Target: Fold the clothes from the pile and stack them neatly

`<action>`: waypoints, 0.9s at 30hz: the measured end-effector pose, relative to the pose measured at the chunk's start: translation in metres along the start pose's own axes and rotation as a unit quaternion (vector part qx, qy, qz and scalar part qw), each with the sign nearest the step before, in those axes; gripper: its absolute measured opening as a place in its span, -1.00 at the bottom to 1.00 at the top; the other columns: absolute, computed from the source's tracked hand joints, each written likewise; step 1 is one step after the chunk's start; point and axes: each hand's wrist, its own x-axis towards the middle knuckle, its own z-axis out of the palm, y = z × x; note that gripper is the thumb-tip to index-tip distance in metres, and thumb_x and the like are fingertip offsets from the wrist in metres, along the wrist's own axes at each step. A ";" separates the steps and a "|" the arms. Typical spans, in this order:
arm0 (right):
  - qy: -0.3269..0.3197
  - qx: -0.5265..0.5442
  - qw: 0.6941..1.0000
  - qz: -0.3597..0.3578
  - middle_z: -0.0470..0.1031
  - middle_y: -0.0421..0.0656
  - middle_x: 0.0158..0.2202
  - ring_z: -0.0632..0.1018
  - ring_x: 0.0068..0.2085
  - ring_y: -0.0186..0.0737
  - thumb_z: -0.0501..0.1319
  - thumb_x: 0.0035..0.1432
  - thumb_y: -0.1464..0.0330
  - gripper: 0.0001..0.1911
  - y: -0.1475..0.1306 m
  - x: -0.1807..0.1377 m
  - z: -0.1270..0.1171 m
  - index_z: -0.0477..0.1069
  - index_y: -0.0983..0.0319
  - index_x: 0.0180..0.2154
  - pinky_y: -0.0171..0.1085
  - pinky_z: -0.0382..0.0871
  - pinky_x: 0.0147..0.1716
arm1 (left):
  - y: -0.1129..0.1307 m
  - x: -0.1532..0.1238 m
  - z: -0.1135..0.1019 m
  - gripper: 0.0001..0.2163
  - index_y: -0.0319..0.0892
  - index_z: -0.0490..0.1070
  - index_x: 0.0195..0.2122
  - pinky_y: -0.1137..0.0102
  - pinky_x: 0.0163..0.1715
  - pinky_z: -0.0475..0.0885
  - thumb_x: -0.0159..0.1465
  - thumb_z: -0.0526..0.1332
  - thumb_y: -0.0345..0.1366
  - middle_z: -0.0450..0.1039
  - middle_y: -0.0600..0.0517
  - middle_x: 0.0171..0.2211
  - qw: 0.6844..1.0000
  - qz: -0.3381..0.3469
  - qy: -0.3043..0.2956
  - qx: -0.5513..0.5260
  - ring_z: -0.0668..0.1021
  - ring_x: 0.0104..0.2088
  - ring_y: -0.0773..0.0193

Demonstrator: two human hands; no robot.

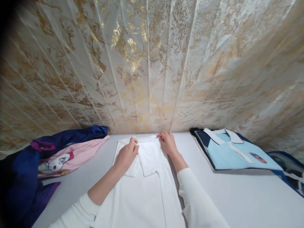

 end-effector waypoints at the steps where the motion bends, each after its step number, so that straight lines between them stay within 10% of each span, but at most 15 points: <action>1: 0.001 -0.008 1.000 0.000 0.48 -0.12 -0.31 0.37 -0.21 -0.14 0.11 0.12 0.54 -0.73 -0.001 0.000 0.001 0.54 0.19 -0.26 -0.20 0.17 -0.11 | 0.001 -0.001 0.000 -0.83 -0.10 0.18 -0.02 0.42 -0.41 0.27 0.38 0.08 -0.33 0.53 0.07 -0.40 1.000 -0.003 0.000 -0.001 0.59 -0.31 0.17; 8: 0.016 -0.047 0.999 -0.003 0.47 -0.05 -0.21 0.39 -0.11 -0.07 0.05 0.07 0.62 -0.64 -0.015 -0.005 -0.001 0.52 0.22 -0.22 -0.17 0.23 -0.08 | -0.001 -0.003 -0.002 -0.74 -0.12 0.15 0.05 0.42 -0.38 0.34 0.35 0.09 -0.38 0.53 0.07 -0.36 1.000 0.015 0.022 0.003 0.60 -0.31 0.19; 14: 0.020 -0.059 0.998 -0.006 0.38 0.01 0.11 0.39 0.11 -0.13 -0.02 0.06 0.61 -0.46 -0.038 -0.016 -0.002 0.31 0.28 0.09 -0.18 0.26 0.06 | 0.002 -0.008 -0.005 -0.63 -0.19 0.18 0.14 0.30 0.08 0.26 0.30 0.09 -0.47 0.35 -0.13 0.11 0.993 0.094 0.062 0.022 0.39 0.13 0.15; 27: -0.065 -0.106 0.992 0.018 0.08 0.11 0.33 0.06 0.35 0.04 0.02 0.31 0.19 -0.44 -0.072 -0.066 0.017 0.17 0.33 0.24 0.07 -0.05 0.25 | -0.003 -0.027 0.012 -0.52 -0.30 0.01 0.31 0.15 0.21 0.15 0.44 -0.09 -0.17 -0.04 -0.24 0.34 0.990 0.124 0.064 0.021 0.14 0.31 0.08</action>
